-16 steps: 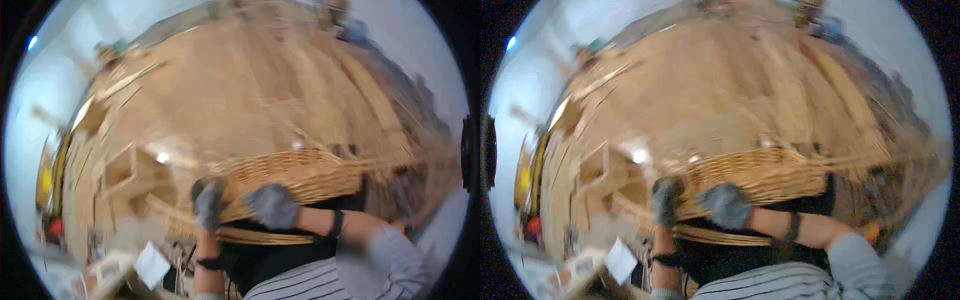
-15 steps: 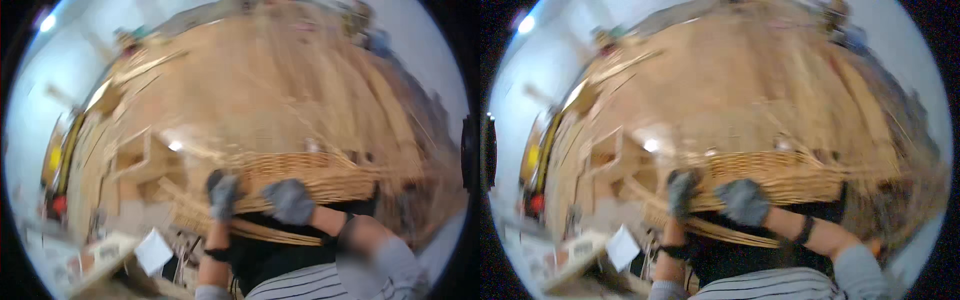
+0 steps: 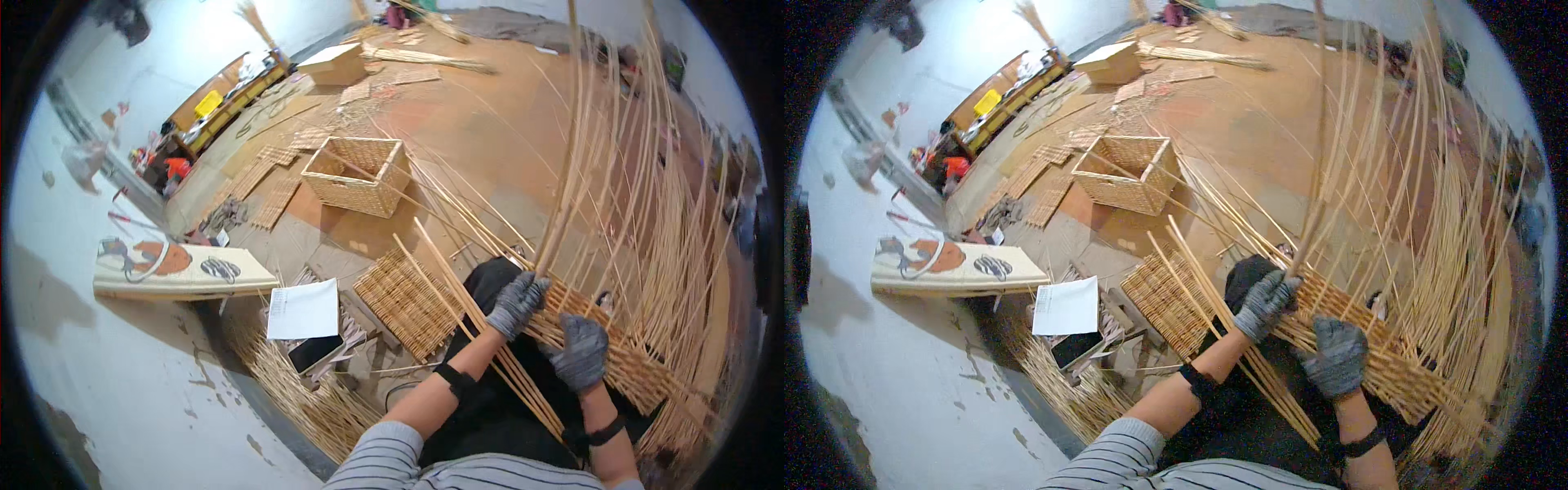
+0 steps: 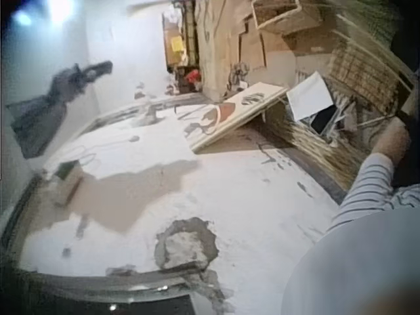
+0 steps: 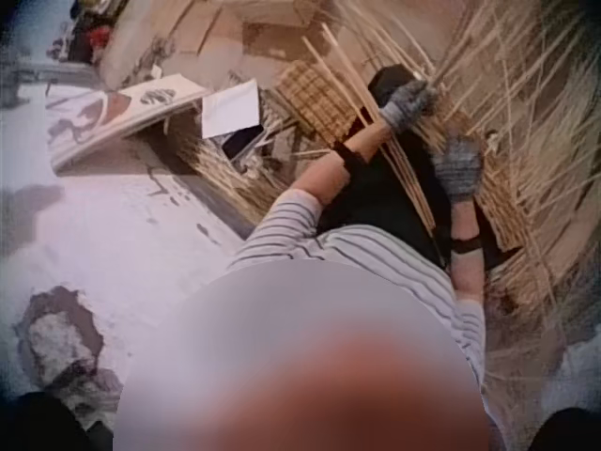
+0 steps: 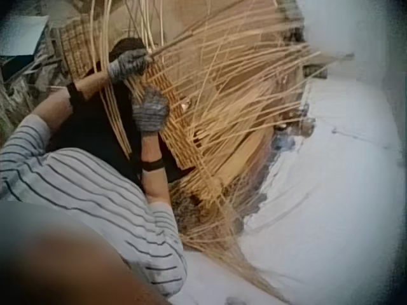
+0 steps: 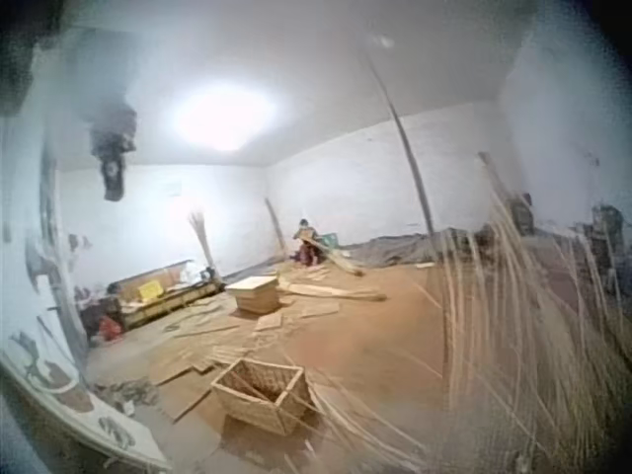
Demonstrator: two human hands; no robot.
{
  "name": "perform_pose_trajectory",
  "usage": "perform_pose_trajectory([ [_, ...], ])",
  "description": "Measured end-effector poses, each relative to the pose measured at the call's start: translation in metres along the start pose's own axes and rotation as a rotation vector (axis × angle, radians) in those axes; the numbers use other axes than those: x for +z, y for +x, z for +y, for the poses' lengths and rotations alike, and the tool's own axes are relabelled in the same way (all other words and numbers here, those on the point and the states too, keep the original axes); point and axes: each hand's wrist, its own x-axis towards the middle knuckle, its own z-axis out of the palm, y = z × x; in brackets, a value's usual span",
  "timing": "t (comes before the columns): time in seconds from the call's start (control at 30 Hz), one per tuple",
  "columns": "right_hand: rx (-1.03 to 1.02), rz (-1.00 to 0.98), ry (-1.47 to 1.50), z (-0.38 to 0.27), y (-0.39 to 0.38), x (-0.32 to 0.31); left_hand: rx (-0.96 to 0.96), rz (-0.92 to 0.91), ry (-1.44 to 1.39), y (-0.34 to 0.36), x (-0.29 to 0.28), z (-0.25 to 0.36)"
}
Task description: Weave a wicker basket using long wooden or reed strips.
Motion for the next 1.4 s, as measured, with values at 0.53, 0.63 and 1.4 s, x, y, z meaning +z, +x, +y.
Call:
perform_pose_trajectory([
  [0.53, -0.085, 0.030, -0.096, 0.007, -0.010, 0.019, -0.004, 0.077, 0.432, 0.012, 0.005, 0.003],
  [0.63, -0.097, 0.036, -0.093, 0.005, -0.011, 0.020, -0.005, 0.061, 0.381, 0.009, 0.003, 0.004],
  [1.4, 0.067, 0.031, -0.066, 0.007, 0.004, 0.024, 0.078, 0.168, -0.155, -0.031, -0.059, 0.129],
])
